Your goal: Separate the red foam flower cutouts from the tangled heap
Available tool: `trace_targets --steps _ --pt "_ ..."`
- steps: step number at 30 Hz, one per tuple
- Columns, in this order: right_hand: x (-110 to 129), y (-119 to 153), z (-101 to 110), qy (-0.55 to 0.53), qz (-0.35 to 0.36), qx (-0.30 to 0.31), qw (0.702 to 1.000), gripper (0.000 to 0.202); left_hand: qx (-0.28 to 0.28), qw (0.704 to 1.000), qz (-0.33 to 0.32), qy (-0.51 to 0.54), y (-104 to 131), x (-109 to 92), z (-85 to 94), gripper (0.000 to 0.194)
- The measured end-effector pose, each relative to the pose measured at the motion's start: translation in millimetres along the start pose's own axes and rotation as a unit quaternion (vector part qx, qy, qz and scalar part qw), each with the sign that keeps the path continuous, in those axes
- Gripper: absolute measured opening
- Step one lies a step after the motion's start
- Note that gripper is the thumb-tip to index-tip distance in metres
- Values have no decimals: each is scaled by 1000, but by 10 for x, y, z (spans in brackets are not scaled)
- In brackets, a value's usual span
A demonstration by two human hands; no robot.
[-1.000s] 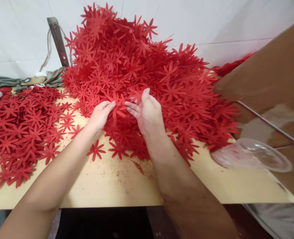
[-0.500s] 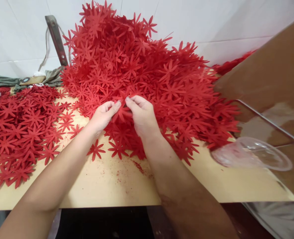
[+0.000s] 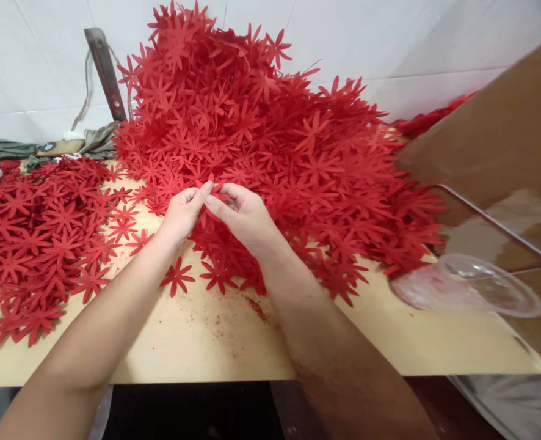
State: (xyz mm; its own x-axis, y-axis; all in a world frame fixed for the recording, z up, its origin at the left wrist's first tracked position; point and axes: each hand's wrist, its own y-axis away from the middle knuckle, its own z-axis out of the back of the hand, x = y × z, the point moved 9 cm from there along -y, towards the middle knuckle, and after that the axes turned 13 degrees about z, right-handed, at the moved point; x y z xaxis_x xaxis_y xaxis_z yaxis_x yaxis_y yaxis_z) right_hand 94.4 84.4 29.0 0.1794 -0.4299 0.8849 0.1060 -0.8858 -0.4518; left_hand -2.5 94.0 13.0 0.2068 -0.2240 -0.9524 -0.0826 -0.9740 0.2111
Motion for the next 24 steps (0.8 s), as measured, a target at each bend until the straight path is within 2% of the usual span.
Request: trace_targets --steps 4,6,9,14,19,22,24 --pt "-25 -13 103 11 28 -60 998 22 47 997 48 27 10 92 -88 37" --pt "-14 -29 190 14 53 -99 994 14 73 995 55 29 29 101 -150 23" --pt "43 -21 275 36 84 -145 985 16 85 995 39 40 51 64 -192 6" --pt "124 18 345 74 113 -181 974 28 59 998 24 12 65 31 -175 24" --pt "29 6 598 22 79 -259 962 23 41 999 22 4 52 29 -122 32" --pt "-51 9 730 -22 30 -309 950 15 27 999 35 30 39 44 -73 24" --pt "-60 10 750 -29 9 -319 947 15 22 998 43 41 37 49 -63 19"
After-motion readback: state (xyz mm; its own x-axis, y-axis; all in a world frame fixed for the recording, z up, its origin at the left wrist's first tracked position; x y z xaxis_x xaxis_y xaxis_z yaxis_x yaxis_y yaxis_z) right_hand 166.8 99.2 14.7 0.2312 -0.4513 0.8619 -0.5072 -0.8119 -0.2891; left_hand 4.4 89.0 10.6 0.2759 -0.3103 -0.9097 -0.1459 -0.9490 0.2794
